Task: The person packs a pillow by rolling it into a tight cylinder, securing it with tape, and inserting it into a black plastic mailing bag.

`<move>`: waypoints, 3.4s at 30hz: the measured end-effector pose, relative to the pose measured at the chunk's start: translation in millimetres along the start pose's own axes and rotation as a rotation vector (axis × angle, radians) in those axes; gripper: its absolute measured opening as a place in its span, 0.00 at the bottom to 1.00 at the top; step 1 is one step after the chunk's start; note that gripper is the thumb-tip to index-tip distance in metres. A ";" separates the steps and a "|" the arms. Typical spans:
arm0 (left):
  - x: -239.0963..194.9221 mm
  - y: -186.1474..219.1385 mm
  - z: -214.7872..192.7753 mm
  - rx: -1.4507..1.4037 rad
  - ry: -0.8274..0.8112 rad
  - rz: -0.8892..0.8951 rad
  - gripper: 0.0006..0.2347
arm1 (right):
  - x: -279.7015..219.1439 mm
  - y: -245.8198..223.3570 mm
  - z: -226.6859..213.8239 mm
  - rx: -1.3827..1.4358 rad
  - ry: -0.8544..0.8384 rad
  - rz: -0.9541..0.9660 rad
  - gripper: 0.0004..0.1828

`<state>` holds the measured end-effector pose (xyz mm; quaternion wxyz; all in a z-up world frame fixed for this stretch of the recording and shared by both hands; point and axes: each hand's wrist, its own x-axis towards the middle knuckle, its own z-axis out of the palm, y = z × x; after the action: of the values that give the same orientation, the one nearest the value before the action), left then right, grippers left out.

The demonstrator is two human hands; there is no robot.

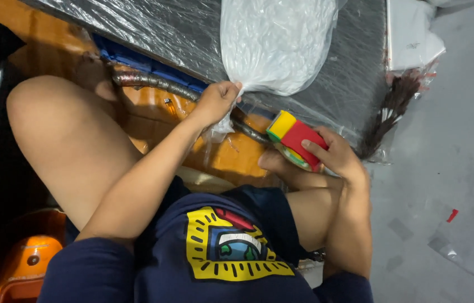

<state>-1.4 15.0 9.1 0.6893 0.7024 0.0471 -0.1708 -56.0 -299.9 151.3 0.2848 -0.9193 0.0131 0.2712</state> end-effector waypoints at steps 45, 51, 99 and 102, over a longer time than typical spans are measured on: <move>-25.8 16.5 1.6 0.162 -0.026 0.050 0.15 | 5.4 -37.1 66.3 -0.164 -0.048 0.245 0.28; -34.6 27.5 1.0 0.274 -0.048 0.057 0.16 | 12.7 -53.0 77.4 -0.171 -0.040 0.269 0.29; -37.5 24.3 -8.2 0.120 -0.172 -0.189 0.16 | 138.4 167.8 -43.7 -0.663 0.853 0.100 0.20; -39.0 23.8 -8.1 0.250 -0.060 -0.072 0.17 | 132.0 157.0 -41.7 -0.600 0.864 0.018 0.18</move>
<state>-29.3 28.5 43.5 0.5911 0.7752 0.0300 -0.2208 49.0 -436.3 32.2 -0.0247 -0.9883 0.0590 -0.1385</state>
